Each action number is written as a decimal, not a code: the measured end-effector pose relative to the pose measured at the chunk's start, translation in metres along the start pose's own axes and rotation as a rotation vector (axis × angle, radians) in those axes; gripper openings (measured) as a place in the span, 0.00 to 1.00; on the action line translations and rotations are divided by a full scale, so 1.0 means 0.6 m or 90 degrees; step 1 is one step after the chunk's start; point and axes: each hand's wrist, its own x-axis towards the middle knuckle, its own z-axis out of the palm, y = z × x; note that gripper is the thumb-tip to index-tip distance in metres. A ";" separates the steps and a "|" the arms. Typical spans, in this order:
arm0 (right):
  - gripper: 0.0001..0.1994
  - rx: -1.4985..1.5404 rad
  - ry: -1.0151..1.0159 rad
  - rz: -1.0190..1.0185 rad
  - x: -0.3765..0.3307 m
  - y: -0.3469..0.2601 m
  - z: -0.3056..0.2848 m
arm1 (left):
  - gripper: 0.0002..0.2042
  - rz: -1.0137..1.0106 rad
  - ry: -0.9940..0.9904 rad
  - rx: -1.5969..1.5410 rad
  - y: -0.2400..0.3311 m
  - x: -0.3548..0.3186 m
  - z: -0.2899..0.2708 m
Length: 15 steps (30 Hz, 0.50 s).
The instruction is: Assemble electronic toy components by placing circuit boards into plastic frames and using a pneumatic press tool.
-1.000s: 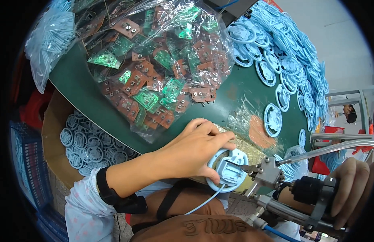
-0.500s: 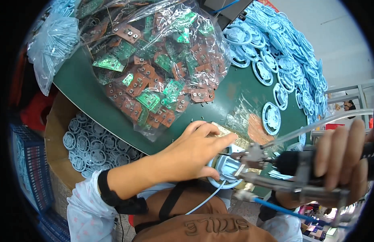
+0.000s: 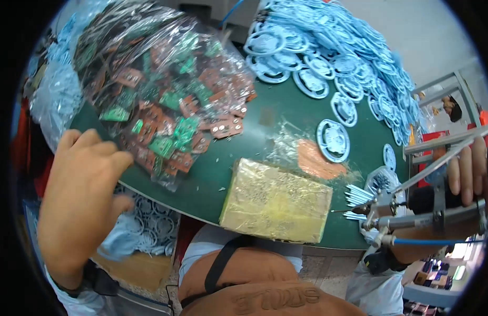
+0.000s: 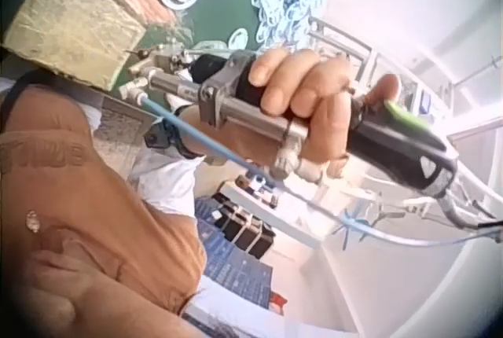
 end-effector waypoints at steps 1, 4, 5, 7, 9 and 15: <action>0.24 -0.034 0.062 -0.002 -0.006 0.001 -0.015 | 0.14 0.029 0.123 -0.026 0.009 0.050 0.029; 0.24 -0.047 0.173 -0.052 -0.006 0.001 -0.055 | 0.10 0.084 0.232 -0.131 0.053 0.126 0.090; 0.15 -0.088 0.219 -0.068 0.009 0.002 -0.036 | 0.10 0.123 0.248 -0.116 0.054 0.158 0.123; 0.22 -0.139 0.235 -0.040 0.008 0.000 -0.069 | 0.11 0.144 0.263 -0.115 0.062 0.199 0.180; 0.31 -0.252 0.239 -0.030 0.009 0.002 -0.084 | 0.13 0.122 0.215 -0.052 0.061 0.220 0.208; 0.24 -0.669 0.561 -0.181 -0.115 -0.062 -0.194 | 0.07 0.128 0.259 -0.087 0.059 0.220 0.203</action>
